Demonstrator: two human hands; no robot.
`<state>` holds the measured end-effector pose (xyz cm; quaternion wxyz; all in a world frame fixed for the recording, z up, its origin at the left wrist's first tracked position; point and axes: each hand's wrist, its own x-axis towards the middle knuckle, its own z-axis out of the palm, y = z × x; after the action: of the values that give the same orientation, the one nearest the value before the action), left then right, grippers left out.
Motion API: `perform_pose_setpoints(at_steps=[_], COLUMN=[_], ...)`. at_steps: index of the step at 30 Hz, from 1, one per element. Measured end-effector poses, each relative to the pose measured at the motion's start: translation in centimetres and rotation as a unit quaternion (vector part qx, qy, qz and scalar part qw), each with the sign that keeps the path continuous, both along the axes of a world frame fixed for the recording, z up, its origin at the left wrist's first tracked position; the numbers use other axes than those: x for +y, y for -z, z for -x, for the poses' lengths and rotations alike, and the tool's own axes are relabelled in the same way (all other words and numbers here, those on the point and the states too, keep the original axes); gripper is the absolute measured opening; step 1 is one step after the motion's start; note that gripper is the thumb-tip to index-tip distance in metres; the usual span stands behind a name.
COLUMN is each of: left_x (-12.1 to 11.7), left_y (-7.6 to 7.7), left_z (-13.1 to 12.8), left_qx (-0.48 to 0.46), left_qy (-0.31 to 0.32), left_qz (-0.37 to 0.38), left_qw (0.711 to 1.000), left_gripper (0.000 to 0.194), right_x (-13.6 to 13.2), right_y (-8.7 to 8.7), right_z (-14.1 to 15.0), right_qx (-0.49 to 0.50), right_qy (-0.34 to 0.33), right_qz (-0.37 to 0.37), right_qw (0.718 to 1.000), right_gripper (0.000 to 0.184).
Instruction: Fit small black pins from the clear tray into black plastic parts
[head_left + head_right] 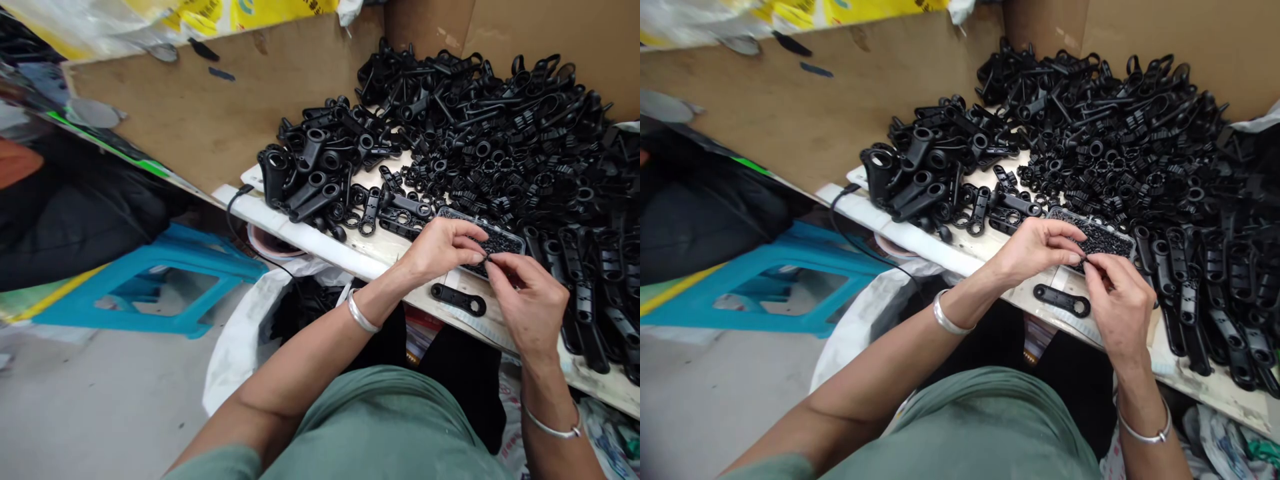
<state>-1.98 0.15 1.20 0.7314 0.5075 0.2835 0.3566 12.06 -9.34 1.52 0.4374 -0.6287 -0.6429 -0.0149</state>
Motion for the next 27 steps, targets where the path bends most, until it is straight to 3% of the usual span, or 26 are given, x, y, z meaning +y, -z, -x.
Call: perform_pose_setpoints(at_steps=[4, 10, 14, 19, 23, 27], left_x=[-0.2, -0.5, -0.9, -1.8, -2.5, -2.8], left_y=[-0.1, 0.1, 0.1, 0.5, 1.2, 1.6], left_z=[-0.1, 0.0, 0.2, 0.1, -0.3, -0.5], left_qx=[0.015, 0.022, -0.003, -0.064, -0.120, -0.138], left_qy=[0.007, 0.007, 0.008, 0.006, 0.016, 0.011], left_qz=[-0.009, -0.013, 0.016, 0.093, 0.156, 0.163], left_qw=[1.000, 1.000, 1.000, 0.994, 0.980, 0.977], left_gripper=[0.029, 0.029, 0.027, 0.028, 0.035, 0.041], right_x=[-0.1, -0.5, -1.2, -1.4, -1.0, -1.0], right_y=[-0.3, -0.2, 0.2, 1.2, 1.9, 1.8], right_z=[0.3, 0.3, -0.3, -1.2, -1.1, -0.9], right_qx=[-0.079, -0.084, 0.038, 0.266, 0.290, 0.234], right_qy=[-0.006, -0.016, -0.016, 0.000, -0.018, -0.017], right_qz=[-0.031, -0.026, 0.024, 0.060, 0.031, 0.032], right_qw=[0.996, 0.996, 0.999, 0.962, 0.956, 0.972], right_gripper=[0.011, 0.014, 0.009, 0.012, 0.010, 0.010])
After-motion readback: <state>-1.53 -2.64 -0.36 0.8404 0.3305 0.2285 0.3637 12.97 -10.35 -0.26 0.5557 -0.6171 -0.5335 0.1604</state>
